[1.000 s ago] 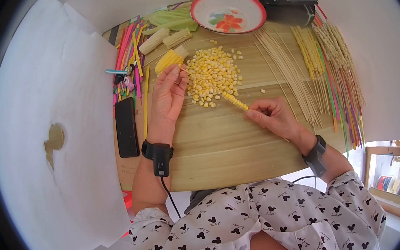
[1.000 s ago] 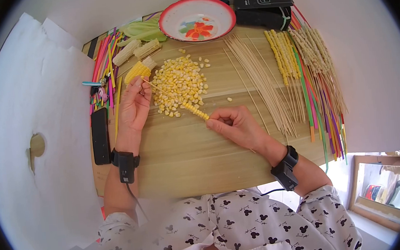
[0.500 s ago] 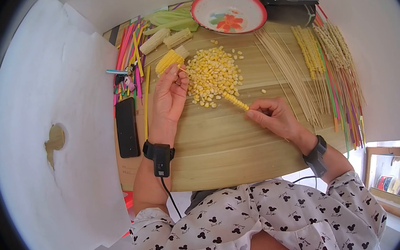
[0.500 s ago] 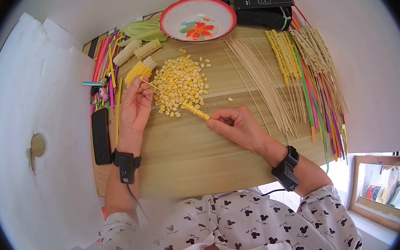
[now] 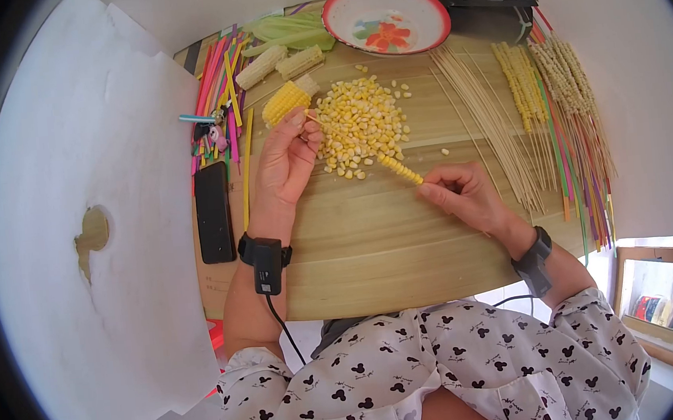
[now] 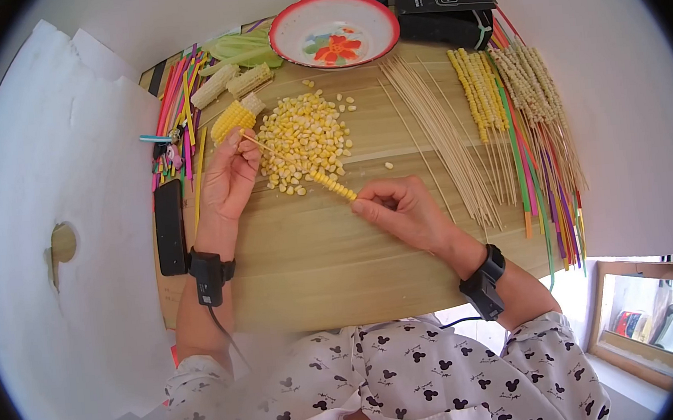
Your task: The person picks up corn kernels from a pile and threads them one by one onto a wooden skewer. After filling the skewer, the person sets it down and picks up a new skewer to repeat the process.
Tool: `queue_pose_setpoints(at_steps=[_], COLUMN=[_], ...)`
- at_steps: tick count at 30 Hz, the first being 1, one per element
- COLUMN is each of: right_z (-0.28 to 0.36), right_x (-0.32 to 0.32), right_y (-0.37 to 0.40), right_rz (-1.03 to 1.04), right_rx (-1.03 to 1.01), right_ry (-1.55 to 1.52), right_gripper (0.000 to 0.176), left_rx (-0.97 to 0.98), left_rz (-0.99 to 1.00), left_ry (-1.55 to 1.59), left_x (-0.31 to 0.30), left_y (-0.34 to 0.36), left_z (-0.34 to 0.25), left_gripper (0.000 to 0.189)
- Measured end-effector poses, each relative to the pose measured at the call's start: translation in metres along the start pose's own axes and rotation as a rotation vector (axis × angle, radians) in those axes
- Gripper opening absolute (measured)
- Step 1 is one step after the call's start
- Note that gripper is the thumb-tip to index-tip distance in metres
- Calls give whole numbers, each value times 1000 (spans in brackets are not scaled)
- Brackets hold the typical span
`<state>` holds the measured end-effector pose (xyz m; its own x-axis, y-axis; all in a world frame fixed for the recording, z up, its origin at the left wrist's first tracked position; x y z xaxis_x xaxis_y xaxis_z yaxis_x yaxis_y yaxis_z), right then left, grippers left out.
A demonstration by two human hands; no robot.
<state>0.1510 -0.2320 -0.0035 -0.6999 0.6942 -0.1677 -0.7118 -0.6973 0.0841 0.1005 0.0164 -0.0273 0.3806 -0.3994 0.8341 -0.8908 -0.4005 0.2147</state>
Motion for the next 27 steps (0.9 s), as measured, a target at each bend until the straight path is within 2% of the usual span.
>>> queue_pose_setpoints(at_steps=[11,15,21,27], right_z=[2,4,4,5], right_x=[-2,0,0,0], right_y=[1,0,0,0], right_rz=[-31,-25,-21,-23], right_rx=[66,21,-6,-48], right_ry=[43,-8,-37,-11], right_gripper=[17,17,17,17], left_rx=[-111,-172,-205,-207], left_rz=[12,75,41,57], left_ry=[-110,-208,-363,-365], left_x=[5,18,25,27], left_y=[5,15,27,29], left_z=[20,38,59,63], left_gripper=[17,13,14,14])
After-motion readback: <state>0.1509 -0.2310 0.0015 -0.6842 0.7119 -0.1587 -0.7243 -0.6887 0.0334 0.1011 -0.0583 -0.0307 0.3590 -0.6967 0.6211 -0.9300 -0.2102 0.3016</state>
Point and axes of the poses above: each hand's wrist, its own y-axis away from the middle knuckle, its own x-axis out of the palm, z = x × y, the point moved 7 cm from there along -y, towards the middle knuckle, and after that the axes turned 10 degrees about -z, right-handed, at the moved point
